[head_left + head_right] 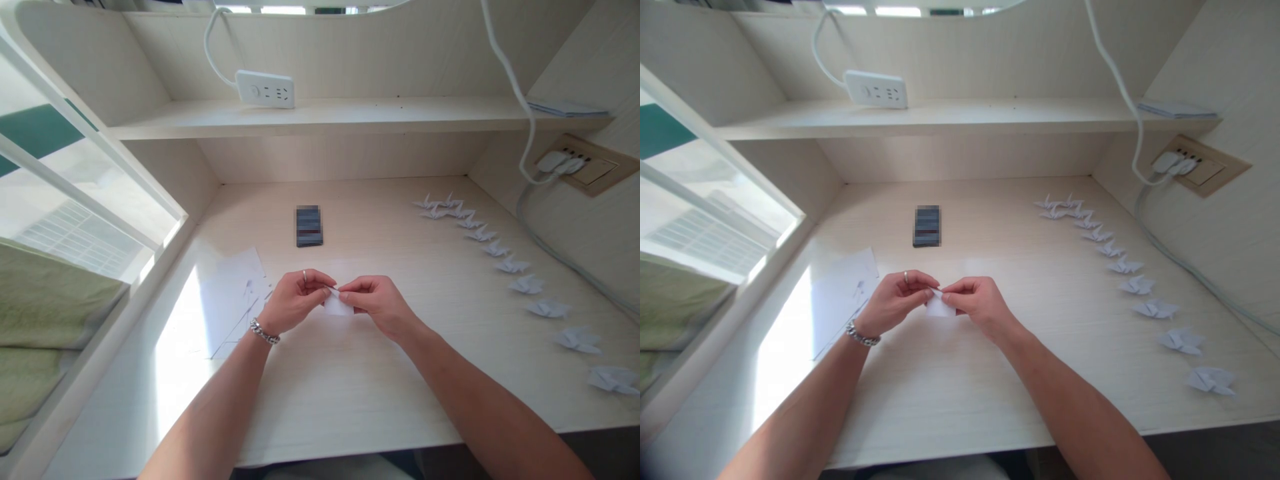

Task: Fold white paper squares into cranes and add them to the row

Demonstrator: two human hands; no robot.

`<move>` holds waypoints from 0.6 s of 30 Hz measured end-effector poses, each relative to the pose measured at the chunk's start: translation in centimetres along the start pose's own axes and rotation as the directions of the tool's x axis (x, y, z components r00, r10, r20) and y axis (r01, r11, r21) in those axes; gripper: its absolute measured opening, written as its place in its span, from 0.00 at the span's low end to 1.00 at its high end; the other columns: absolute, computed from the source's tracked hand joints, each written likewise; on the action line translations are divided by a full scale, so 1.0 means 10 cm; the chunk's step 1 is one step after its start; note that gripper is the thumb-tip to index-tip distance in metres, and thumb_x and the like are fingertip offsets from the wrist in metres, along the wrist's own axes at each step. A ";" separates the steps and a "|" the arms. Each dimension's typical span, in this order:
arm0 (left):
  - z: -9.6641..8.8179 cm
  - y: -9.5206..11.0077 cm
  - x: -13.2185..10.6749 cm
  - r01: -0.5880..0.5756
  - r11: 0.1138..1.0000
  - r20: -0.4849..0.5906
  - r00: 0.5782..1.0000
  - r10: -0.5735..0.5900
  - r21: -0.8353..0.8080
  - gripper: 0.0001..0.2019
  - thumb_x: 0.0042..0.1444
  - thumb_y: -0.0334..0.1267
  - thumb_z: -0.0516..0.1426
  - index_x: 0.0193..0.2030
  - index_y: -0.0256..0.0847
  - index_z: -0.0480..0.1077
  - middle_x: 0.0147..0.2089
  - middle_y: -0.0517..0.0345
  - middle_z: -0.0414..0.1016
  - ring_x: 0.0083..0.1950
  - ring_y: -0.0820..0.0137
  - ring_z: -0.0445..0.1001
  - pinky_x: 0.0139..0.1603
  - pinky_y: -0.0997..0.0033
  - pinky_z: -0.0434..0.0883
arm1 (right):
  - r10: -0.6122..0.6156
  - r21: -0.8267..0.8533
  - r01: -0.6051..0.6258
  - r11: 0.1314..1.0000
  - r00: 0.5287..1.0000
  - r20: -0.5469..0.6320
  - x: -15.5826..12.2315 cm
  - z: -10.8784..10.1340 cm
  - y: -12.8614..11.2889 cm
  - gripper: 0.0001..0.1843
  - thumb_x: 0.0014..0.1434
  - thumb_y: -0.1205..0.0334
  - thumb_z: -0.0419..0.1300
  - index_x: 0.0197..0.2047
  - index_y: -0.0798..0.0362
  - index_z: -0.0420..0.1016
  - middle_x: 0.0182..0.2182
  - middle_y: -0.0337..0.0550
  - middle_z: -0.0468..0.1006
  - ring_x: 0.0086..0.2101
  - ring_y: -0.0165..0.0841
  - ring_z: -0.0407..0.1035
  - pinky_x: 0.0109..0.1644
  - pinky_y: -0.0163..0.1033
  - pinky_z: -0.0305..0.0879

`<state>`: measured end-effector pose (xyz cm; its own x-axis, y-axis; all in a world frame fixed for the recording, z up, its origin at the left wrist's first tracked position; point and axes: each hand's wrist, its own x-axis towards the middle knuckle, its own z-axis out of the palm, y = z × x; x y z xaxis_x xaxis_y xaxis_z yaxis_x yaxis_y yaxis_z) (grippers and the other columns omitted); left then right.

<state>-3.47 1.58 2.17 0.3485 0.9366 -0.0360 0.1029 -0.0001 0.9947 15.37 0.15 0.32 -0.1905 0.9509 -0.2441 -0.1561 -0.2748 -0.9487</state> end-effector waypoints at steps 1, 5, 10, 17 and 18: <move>0.00 0.00 0.00 -0.003 1.000 0.000 1.000 0.003 -0.014 0.07 0.51 0.32 0.61 0.38 0.35 0.76 0.33 0.54 0.79 0.32 0.72 0.74 0.35 0.72 0.73 | 0.001 -0.001 -0.001 1.000 1.000 0.001 0.00 0.00 0.00 0.14 0.40 0.57 0.73 0.31 0.55 0.83 0.26 0.45 0.80 0.29 0.34 0.72 0.34 0.40 0.69; 0.01 -0.01 0.00 -0.002 0.990 -0.001 1.000 0.002 -0.138 0.09 0.53 0.33 0.61 0.41 0.35 0.75 0.34 0.53 0.79 0.33 0.72 0.75 0.36 0.71 0.73 | -0.033 -0.009 0.033 0.999 0.999 0.000 -0.01 -0.01 -0.02 0.13 0.41 0.57 0.73 0.31 0.55 0.83 0.27 0.46 0.81 0.30 0.35 0.73 0.34 0.41 0.69; 0.03 -0.06 0.00 -0.001 0.964 -0.039 0.999 -0.010 -0.267 0.11 0.53 0.36 0.63 0.43 0.37 0.75 0.35 0.53 0.79 0.36 0.70 0.76 0.39 0.70 0.74 | -0.187 -0.127 0.181 0.975 0.981 -0.041 -0.04 0.02 -0.04 0.10 0.46 0.58 0.70 0.32 0.53 0.83 0.28 0.45 0.82 0.30 0.35 0.74 0.35 0.40 0.69; 0.09 -0.08 0.01 -0.060 0.994 -0.165 0.985 0.045 -0.088 0.12 0.45 0.37 0.68 0.36 0.36 0.76 0.27 0.58 0.75 0.29 0.75 0.71 0.29 0.77 0.68 | -0.297 -0.269 0.282 0.921 0.955 -0.017 -0.09 0.05 -0.03 0.07 0.51 0.58 0.68 0.33 0.51 0.83 0.30 0.43 0.82 0.30 0.34 0.74 0.33 0.38 0.69; 0.09 -0.07 0.01 -0.053 0.995 -0.161 0.986 0.040 -0.080 0.12 0.45 0.37 0.68 0.36 0.36 0.76 0.27 0.58 0.75 0.29 0.75 0.71 0.28 0.77 0.68 | -0.290 -0.267 0.277 0.923 0.957 -0.011 -0.09 0.05 -0.02 0.07 0.51 0.58 0.68 0.33 0.51 0.82 0.29 0.42 0.82 0.30 0.33 0.74 0.33 0.37 0.68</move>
<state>-2.67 1.31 1.34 0.1976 0.9801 0.0197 0.0096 -0.0220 0.9997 15.11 -0.67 0.85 -0.1260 0.9912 0.0398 0.0614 0.0478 -0.9970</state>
